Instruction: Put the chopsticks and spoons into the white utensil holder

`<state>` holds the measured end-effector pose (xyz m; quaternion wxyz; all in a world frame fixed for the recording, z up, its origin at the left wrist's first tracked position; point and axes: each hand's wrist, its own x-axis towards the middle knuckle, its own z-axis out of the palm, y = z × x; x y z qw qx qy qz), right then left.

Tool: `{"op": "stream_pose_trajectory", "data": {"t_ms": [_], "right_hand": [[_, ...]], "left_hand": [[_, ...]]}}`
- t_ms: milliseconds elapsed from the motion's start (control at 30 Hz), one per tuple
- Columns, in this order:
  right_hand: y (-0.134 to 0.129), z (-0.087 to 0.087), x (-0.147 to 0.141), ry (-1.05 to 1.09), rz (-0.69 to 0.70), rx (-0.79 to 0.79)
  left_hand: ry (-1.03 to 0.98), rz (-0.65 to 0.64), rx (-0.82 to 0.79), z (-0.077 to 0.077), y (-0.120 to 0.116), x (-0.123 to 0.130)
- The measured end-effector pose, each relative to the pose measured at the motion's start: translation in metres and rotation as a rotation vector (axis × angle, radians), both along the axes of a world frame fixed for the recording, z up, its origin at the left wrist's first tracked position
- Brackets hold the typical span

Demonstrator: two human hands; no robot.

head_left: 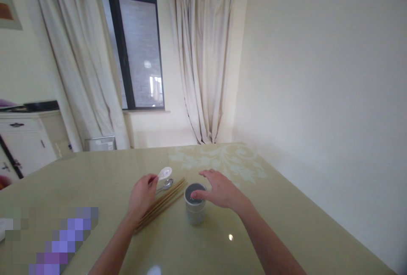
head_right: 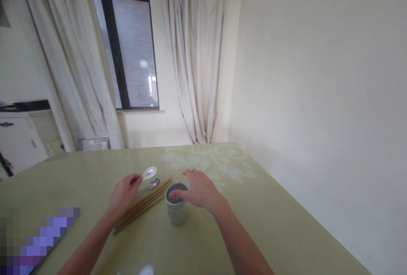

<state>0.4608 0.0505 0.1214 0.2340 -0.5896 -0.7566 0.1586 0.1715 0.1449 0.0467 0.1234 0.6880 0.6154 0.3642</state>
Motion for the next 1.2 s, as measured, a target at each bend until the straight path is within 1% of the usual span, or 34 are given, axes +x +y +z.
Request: {"op": "stream_pose_trajectory", "data": {"t_ms": [67,167,233,333,467,567,900,1200], "right_hand": [[-0.001,0.0,-0.001,-0.031,0.03,-0.049],[-0.001,-0.002,-0.003,-0.058,0.066,-0.068],[-0.001,-0.003,-0.004,-0.067,0.093,-0.064],[-0.002,-0.005,-0.004,-0.075,0.115,-0.061],[-0.004,-0.003,-0.005,-0.081,0.105,-0.075],[-0.005,-0.002,-0.007,-0.086,0.089,-0.075],[-0.002,-0.006,-0.009,-0.079,0.117,-0.054],[-0.001,-0.004,-0.016,-0.013,0.13,-0.059]], "left_hand": [[0.125,0.096,-0.052,-0.01,0.006,-0.016],[0.272,0.183,-0.13,-0.02,0.009,-0.03],[0.311,0.215,-0.169,-0.024,0.009,-0.036],[0.294,0.241,-0.23,-0.03,0.01,-0.041],[0.259,0.235,-0.289,-0.036,0.011,-0.045],[0.263,0.234,-0.302,-0.038,0.011,-0.045],[0.328,0.209,-0.265,-0.039,0.01,-0.04],[0.352,0.188,-0.236,-0.041,0.01,-0.039]]}}
